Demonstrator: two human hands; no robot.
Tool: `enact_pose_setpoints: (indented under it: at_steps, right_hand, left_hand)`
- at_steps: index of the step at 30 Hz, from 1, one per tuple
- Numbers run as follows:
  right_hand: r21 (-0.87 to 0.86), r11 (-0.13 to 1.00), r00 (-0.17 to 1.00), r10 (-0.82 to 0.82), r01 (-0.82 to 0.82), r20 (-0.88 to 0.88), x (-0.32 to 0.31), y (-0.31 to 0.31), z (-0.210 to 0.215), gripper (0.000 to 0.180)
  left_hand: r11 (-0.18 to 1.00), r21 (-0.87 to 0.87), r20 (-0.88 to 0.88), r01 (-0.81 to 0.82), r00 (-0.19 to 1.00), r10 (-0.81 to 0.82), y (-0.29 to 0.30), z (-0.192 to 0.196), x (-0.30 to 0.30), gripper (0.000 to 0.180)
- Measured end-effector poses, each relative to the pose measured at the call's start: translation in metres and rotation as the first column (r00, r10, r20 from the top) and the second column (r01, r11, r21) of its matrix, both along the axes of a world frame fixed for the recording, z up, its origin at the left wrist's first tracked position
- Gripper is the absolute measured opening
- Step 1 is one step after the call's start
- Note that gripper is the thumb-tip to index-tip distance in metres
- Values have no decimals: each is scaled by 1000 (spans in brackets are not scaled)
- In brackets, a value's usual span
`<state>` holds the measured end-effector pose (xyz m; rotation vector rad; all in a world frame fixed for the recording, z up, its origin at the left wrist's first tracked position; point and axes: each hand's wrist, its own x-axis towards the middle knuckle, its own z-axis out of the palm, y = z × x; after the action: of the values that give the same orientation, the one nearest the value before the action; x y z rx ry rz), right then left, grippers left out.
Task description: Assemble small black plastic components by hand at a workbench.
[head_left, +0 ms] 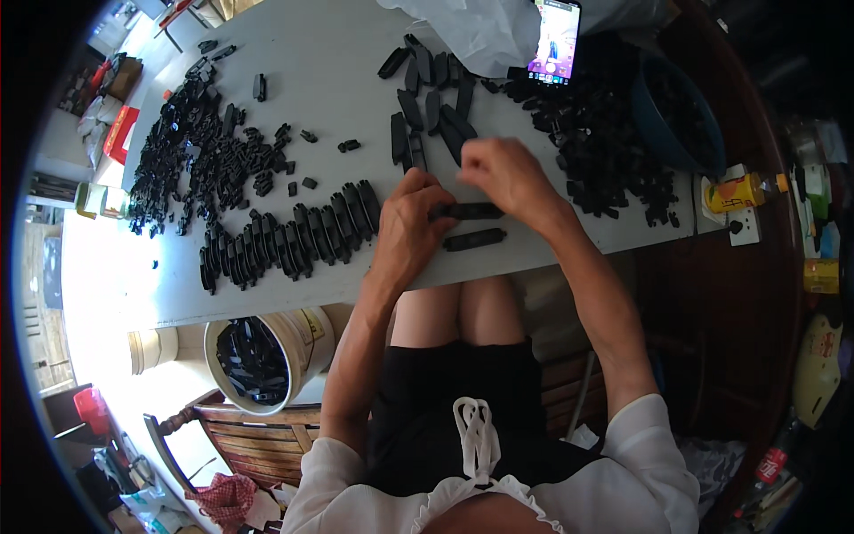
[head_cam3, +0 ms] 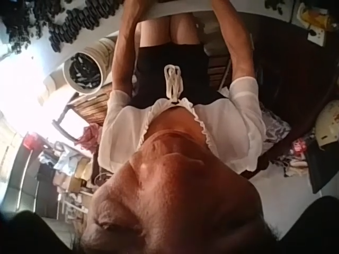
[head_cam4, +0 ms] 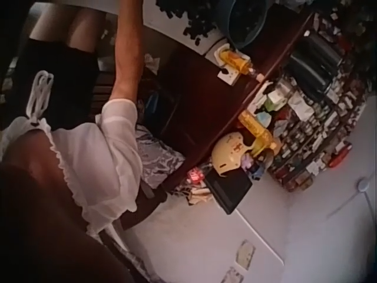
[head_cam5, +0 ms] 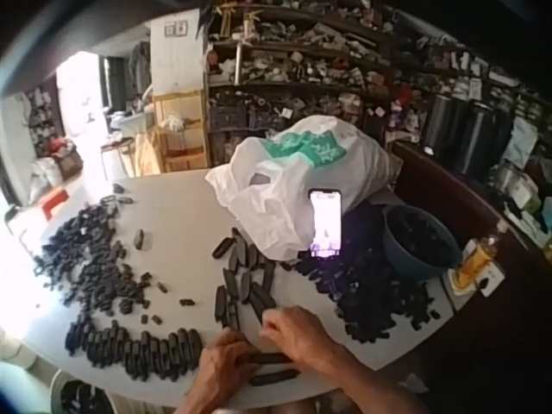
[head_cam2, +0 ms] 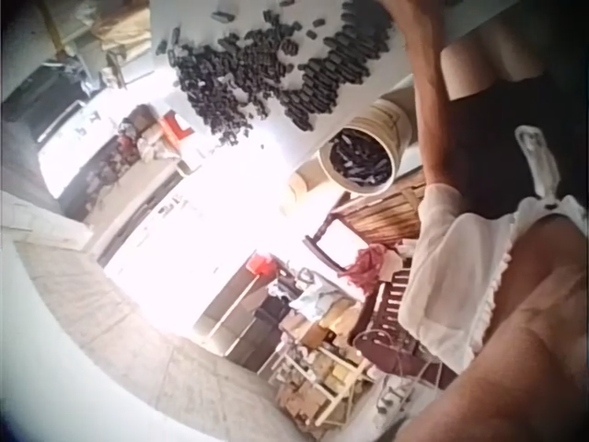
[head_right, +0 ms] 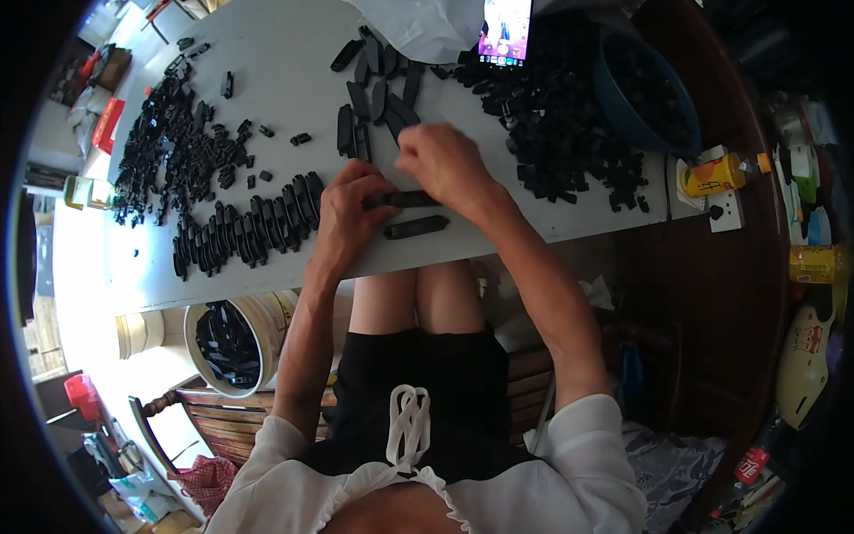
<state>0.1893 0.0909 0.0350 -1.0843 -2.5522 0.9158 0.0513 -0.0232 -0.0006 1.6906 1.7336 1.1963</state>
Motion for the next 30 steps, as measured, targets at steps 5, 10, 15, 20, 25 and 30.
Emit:
enact_pose_setpoints:
  at_steps: [5, 10, 15, 20, 25, 30]
  right_hand:
    - [226, 953, 980, -194, 200, -48, -9, 8, -11, 21]
    - [231, 925, 946, -262, 303, -191, 37, 24, -3, 14]
    - [263, 873, 909, -416, 411, -40, 110, 8, 11, 11]
    - [463, 852, 916, -359, 243, 180, 110, -1, -3, 12]
    - [608, 786, 922, -311, 115, 228, 101, 7, -19, 8]
    - [702, 712, 934, -235, -24, 271, 84, -3, -25, 12]
  left_hand:
    - [994, -68, -25, 87, 996, -89, -11, 19, -3, 22]
    - [983, 69, -241, -168, 954, 180, 6, 19, -1, 19]
    - [949, 119, -506, -293, 804, 312, 34, 3, 6, 26]
    - [956, 82, -475, -282, 832, 286, 30, 5, 10, 29]
    - [986, 50, -270, -159, 948, 167, 24, 4, 11, 41]
    - [999, 44, -162, -13, 987, 20, 33, 0, 10, 29]
